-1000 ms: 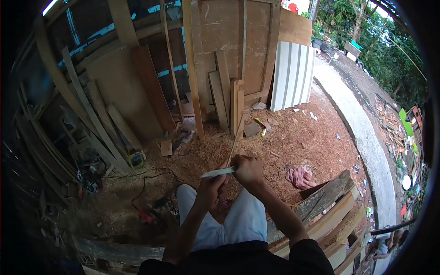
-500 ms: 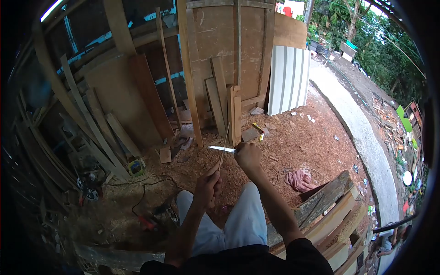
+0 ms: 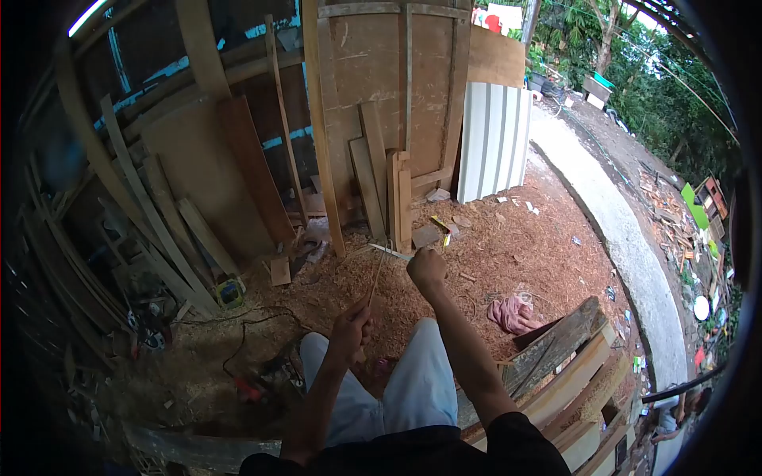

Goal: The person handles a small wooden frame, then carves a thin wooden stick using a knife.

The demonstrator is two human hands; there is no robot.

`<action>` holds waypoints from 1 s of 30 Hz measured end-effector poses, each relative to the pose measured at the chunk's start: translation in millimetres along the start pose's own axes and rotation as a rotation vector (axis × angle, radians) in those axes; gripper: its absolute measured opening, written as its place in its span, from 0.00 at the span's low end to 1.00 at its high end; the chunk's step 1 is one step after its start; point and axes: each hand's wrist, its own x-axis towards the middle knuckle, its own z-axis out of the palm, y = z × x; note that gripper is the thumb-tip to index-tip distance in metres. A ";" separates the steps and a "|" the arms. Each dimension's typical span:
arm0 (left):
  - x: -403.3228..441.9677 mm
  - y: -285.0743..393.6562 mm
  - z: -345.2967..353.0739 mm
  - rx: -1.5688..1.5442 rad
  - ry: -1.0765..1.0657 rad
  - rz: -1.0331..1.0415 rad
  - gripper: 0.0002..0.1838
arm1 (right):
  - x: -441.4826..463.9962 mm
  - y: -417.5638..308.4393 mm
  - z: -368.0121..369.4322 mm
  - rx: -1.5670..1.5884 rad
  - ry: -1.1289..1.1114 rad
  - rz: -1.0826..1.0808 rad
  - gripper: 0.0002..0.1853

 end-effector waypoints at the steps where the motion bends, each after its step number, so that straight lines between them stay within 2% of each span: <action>1: 3.4 -1.9 -3.2 -0.010 0.002 0.007 0.20 | 0.1 -1.8 2.8 0.001 -0.004 0.004 0.11; 10: 21.0 -5.8 -9.1 -0.015 0.055 -0.006 0.19 | -6.1 -23.0 19.4 0.080 -0.080 0.015 0.11; 12: 14.9 -3.2 -9.5 -0.016 0.046 0.003 0.19 | -21.5 -31.3 20.6 0.107 -0.170 -0.145 0.12; 13: 11.2 1.4 -7.8 0.002 0.030 0.026 0.19 | -31.8 -35.1 12.2 0.108 -0.171 -0.151 0.12; 15: 1.2 8.5 -5.1 0.022 0.019 0.054 0.19 | -47.6 -40.9 -2.3 -0.040 -0.181 -0.453 0.13; 16: -5.6 9.8 -3.7 0.073 0.017 0.029 0.19 | -33.9 -30.7 -0.5 0.022 -0.152 -0.458 0.13; 18: -11.0 4.6 -5.3 0.115 0.025 -0.012 0.18 | 22.6 7.2 29.5 0.095 0.038 -0.080 0.10; 19: -8.5 1.9 -9.3 0.199 0.015 -0.015 0.19 | 33.7 27.3 30.0 0.204 -0.004 0.003 0.11; 20: -5.9 2.1 -14.0 0.292 -0.002 -0.013 0.19 | 35.3 33.5 14.9 0.170 -0.078 0.081 0.12; 23: -1.8 7.3 -26.1 0.159 -0.029 0.022 0.19 | 26.8 37.2 1.4 0.233 -0.114 -0.019 0.14; 24: -0.7 7.8 -26.5 0.161 -0.034 0.020 0.19 | 25.9 35.4 8.6 0.332 0.081 -0.261 0.16; 25: -0.8 8.0 -26.7 0.140 -0.064 0.003 0.20 | 23.0 39.1 14.0 0.331 0.080 -0.256 0.16; 27: -0.8 12.1 -23.6 0.129 -0.099 -0.014 0.20 | 7.1 27.6 2.6 1.106 -0.396 0.123 0.21; 29: -8.9 14.3 -16.8 0.104 -0.120 -0.025 0.20 | -18.7 3.9 -26.8 1.106 -0.391 0.109 0.23; 30: -13.0 13.7 -13.5 0.107 -0.122 -0.035 0.20 | -23.3 0.1 -26.7 1.312 -0.395 0.001 0.22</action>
